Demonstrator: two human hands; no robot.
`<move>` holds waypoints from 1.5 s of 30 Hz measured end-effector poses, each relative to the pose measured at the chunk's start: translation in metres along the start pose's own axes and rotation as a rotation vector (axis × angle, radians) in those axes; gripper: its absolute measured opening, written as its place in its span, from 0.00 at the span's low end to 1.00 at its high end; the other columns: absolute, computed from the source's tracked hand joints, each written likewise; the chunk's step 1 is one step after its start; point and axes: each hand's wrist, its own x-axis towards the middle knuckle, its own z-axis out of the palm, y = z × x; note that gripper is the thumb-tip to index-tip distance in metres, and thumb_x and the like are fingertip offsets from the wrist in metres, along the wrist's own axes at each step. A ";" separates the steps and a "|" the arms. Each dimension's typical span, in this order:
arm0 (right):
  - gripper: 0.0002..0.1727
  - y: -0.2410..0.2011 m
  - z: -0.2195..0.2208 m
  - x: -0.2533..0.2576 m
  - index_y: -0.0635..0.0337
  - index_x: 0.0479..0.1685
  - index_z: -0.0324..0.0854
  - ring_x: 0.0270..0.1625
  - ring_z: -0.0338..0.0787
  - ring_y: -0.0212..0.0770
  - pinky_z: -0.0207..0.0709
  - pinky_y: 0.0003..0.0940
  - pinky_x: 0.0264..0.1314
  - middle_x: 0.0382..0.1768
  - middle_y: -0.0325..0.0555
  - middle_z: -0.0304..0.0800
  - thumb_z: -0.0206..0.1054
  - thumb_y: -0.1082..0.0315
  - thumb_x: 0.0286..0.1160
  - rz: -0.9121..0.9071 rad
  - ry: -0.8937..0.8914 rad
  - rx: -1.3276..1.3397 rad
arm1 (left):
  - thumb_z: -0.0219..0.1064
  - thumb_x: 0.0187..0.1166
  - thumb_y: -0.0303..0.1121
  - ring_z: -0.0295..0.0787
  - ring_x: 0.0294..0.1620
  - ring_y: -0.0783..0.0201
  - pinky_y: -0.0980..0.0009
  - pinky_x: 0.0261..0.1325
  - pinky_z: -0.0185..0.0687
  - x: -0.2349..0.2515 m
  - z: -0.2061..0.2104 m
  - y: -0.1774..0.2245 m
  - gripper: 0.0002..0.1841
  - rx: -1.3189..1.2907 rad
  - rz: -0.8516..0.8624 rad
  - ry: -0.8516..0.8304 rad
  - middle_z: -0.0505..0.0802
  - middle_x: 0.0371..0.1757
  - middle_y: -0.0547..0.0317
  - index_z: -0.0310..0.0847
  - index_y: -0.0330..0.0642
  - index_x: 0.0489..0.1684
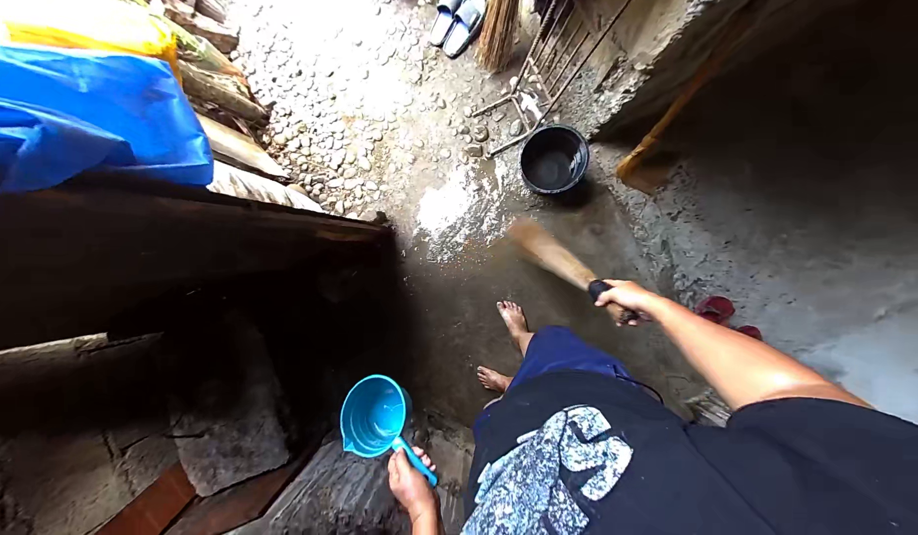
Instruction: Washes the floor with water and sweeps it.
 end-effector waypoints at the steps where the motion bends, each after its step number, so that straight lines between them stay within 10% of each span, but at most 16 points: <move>1: 0.38 0.007 -0.010 0.003 0.43 0.86 0.69 0.51 0.87 0.60 0.81 0.59 0.44 0.65 0.64 0.83 0.74 0.62 0.72 0.050 0.079 0.054 | 0.42 0.97 0.38 0.81 0.13 0.67 0.71 0.16 0.80 -0.001 -0.002 -0.001 0.18 0.002 -0.008 0.004 0.85 0.22 0.58 0.73 0.32 0.52; 8: 0.29 -0.006 0.044 0.052 0.57 0.75 0.74 0.43 0.88 0.47 0.82 0.43 0.42 0.56 0.56 0.86 0.70 0.57 0.76 0.232 0.219 0.481 | 0.42 0.97 0.38 0.80 0.13 0.68 0.72 0.16 0.80 0.004 -0.032 -0.014 0.18 0.071 -0.061 -0.010 0.85 0.22 0.58 0.73 0.31 0.52; 13: 0.36 -0.037 0.197 0.028 0.58 0.78 0.75 0.61 0.87 0.56 0.81 0.59 0.57 0.65 0.61 0.85 0.78 0.58 0.67 0.043 -0.189 0.010 | 0.42 0.97 0.37 0.79 0.12 0.68 0.72 0.15 0.79 0.039 -0.048 -0.012 0.18 0.118 -0.023 -0.101 0.84 0.21 0.58 0.72 0.32 0.52; 17: 0.37 -0.028 0.230 -0.001 0.57 0.80 0.74 0.61 0.87 0.60 0.81 0.63 0.57 0.66 0.65 0.83 0.78 0.58 0.66 -0.058 -0.272 -0.110 | 0.42 0.97 0.37 0.79 0.12 0.68 0.71 0.14 0.78 0.069 -0.066 0.004 0.17 0.143 0.052 -0.209 0.83 0.21 0.58 0.71 0.33 0.53; 26: 0.37 0.194 0.212 -0.081 0.37 0.88 0.66 0.36 0.84 0.51 0.79 0.50 0.37 0.50 0.59 0.86 0.71 0.58 0.76 0.058 0.047 0.451 | 0.45 0.96 0.36 0.81 0.13 0.67 0.70 0.16 0.81 0.150 -0.134 0.014 0.16 0.250 0.266 -0.373 0.85 0.22 0.57 0.71 0.30 0.58; 34: 0.28 0.324 0.222 -0.088 0.56 0.72 0.74 0.34 0.84 0.45 0.78 0.40 0.32 0.48 0.55 0.84 0.69 0.55 0.76 0.420 0.473 1.030 | 0.44 0.96 0.38 0.80 0.12 0.67 0.70 0.15 0.80 0.176 -0.169 0.019 0.17 0.358 0.230 -0.399 0.85 0.22 0.58 0.71 0.32 0.57; 39: 0.24 0.261 0.292 -0.062 0.54 0.71 0.76 0.41 0.84 0.45 0.78 0.41 0.41 0.52 0.54 0.84 0.66 0.55 0.79 0.367 0.207 1.074 | 0.44 0.96 0.37 0.79 0.12 0.66 0.70 0.14 0.79 0.170 -0.160 0.022 0.16 0.421 0.230 -0.407 0.84 0.21 0.57 0.71 0.32 0.55; 45: 0.38 0.157 0.383 -0.068 0.55 0.84 0.71 0.57 0.88 0.57 0.82 0.59 0.54 0.65 0.63 0.84 0.76 0.61 0.69 0.052 -0.237 0.443 | 0.45 0.95 0.37 0.79 0.13 0.67 0.70 0.16 0.79 0.152 -0.126 0.026 0.16 0.458 0.274 -0.521 0.84 0.23 0.57 0.71 0.32 0.56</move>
